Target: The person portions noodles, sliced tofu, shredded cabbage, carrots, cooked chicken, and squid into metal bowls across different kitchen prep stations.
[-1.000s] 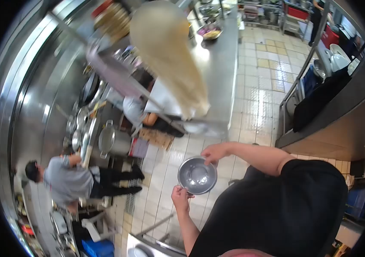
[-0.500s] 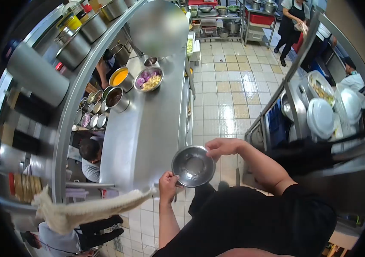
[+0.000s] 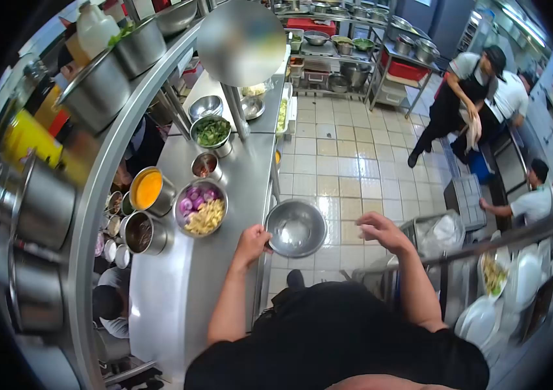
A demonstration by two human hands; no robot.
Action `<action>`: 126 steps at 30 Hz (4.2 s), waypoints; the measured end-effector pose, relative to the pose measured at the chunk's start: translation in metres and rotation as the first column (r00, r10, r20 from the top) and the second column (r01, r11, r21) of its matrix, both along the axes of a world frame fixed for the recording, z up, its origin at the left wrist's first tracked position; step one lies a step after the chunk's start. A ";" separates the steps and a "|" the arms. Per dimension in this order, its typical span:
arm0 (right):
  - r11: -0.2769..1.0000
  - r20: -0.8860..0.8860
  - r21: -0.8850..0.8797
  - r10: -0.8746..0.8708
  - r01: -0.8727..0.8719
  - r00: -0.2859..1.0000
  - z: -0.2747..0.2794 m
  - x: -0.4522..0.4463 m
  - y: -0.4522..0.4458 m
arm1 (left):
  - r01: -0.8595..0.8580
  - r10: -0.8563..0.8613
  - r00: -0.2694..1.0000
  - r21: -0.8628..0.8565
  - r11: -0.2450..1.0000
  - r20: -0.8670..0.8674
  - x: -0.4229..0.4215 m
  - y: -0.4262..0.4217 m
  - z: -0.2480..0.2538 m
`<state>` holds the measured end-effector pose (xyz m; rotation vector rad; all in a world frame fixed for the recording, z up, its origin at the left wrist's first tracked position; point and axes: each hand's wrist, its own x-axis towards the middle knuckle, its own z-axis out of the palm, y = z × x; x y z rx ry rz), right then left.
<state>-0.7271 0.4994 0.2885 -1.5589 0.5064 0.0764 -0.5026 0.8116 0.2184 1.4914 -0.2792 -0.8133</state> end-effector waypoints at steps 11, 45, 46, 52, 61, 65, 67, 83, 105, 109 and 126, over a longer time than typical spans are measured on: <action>0.982 -0.093 0.000 -0.189 0.190 0.978 -0.071 0.132 -0.260 | -0.078 0.079 0.995 0.017 0.997 -0.060 0.174 -0.216 -0.016; -0.023 -0.206 -0.595 0.970 -0.804 0.125 -0.132 0.899 -0.190 | -0.880 0.851 0.458 0.007 0.476 -0.258 0.376 -0.467 -0.097; 0.148 -0.100 -0.364 0.975 -0.919 0.197 -0.136 0.907 -0.189 | -0.866 0.866 0.500 0.020 0.500 -0.015 0.386 -0.469 -0.115; 0.283 -0.018 0.379 0.954 -0.881 0.299 -0.083 0.924 -0.217 | -0.970 0.924 0.216 0.037 0.239 -0.316 0.440 -0.480 -0.097; 0.184 0.431 -0.665 0.886 -0.724 -0.170 -0.090 0.875 -0.253 | -0.996 0.997 0.023 0.085 0.030 -0.074 0.471 -0.491 -0.016; 0.112 0.257 -0.895 0.920 -0.432 -0.295 -0.035 0.851 -0.266 | -0.984 0.994 0.100 0.154 0.091 0.051 0.458 -0.491 -0.028; 0.071 0.213 -0.897 0.935 -0.436 -0.284 -0.030 0.848 -0.268 | -0.982 0.992 0.127 0.143 0.122 0.028 0.450 -0.491 -0.032; 0.364 0.545 -0.558 0.839 -0.746 0.002 0.025 0.827 -0.259 | -0.966 0.966 0.250 0.049 0.254 -0.070 0.418 -0.443 -0.028; 0.821 0.801 -0.046 0.371 -0.570 0.470 0.067 0.829 -0.277 | -0.953 0.947 0.286 0.056 0.297 -0.147 0.430 -0.457 -0.043; 0.826 0.741 0.315 0.093 -0.468 0.664 0.074 0.852 -0.297 | -0.958 0.939 0.281 0.010 0.288 -0.196 0.425 -0.458 -0.044; 0.631 0.023 0.776 -0.007 -0.014 1.000 -0.082 0.923 -0.362 | -0.941 0.932 -0.338 0.053 -0.333 -0.132 0.201 -0.407 -0.035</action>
